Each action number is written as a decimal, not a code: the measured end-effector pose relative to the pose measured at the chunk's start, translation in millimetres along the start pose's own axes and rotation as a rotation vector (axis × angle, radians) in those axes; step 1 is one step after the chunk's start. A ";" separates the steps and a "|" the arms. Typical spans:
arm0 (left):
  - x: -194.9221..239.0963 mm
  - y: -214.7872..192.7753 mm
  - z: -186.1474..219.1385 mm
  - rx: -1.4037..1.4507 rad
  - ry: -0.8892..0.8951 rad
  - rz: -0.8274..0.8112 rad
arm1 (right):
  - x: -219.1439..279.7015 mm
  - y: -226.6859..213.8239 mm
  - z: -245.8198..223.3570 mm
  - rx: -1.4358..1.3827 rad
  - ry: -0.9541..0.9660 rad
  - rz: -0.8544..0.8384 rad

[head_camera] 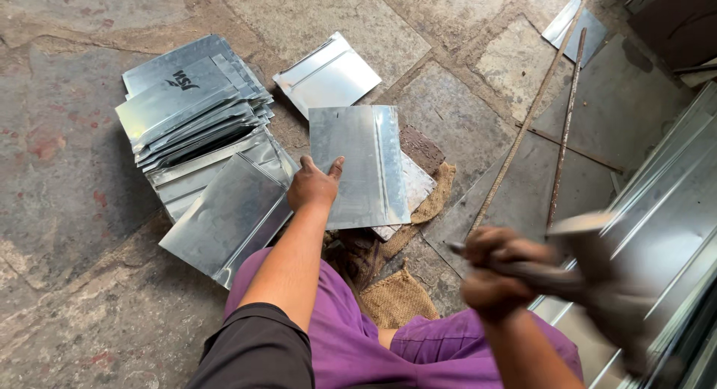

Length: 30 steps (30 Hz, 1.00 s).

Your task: The person uses a hammer to flatten and straighten various rectangular metal sheets on a stone floor, handling them one at a time and placing them on a burlap-covered block for striking.

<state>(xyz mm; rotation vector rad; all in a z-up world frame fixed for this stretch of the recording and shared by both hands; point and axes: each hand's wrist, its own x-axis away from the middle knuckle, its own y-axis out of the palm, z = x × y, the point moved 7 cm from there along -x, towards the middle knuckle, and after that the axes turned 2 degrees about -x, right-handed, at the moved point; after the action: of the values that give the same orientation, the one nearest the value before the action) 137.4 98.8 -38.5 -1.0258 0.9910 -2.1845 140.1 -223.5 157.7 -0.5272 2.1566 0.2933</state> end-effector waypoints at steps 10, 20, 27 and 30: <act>6.9 4.9 -8.5 -0.044 0.036 0.024 | 50.1 -9.2 75.6 0.608 1.080 -0.180; 14.9 9.4 -14.0 -0.041 0.024 -0.020 | 46.0 16.8 45.7 0.276 0.351 -0.081; 8.6 9.1 -13.2 -0.036 0.025 0.009 | 63.5 0.4 83.4 0.876 0.969 -0.368; 9.5 10.1 -10.6 -0.036 0.048 0.010 | -5.4 -5.8 34.1 0.635 0.572 -0.243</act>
<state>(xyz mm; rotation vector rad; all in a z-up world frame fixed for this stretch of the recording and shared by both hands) 124.9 90.3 -47.2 -0.9863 1.0582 -2.1995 169.7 -214.0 141.7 -0.5269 2.5122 -0.7404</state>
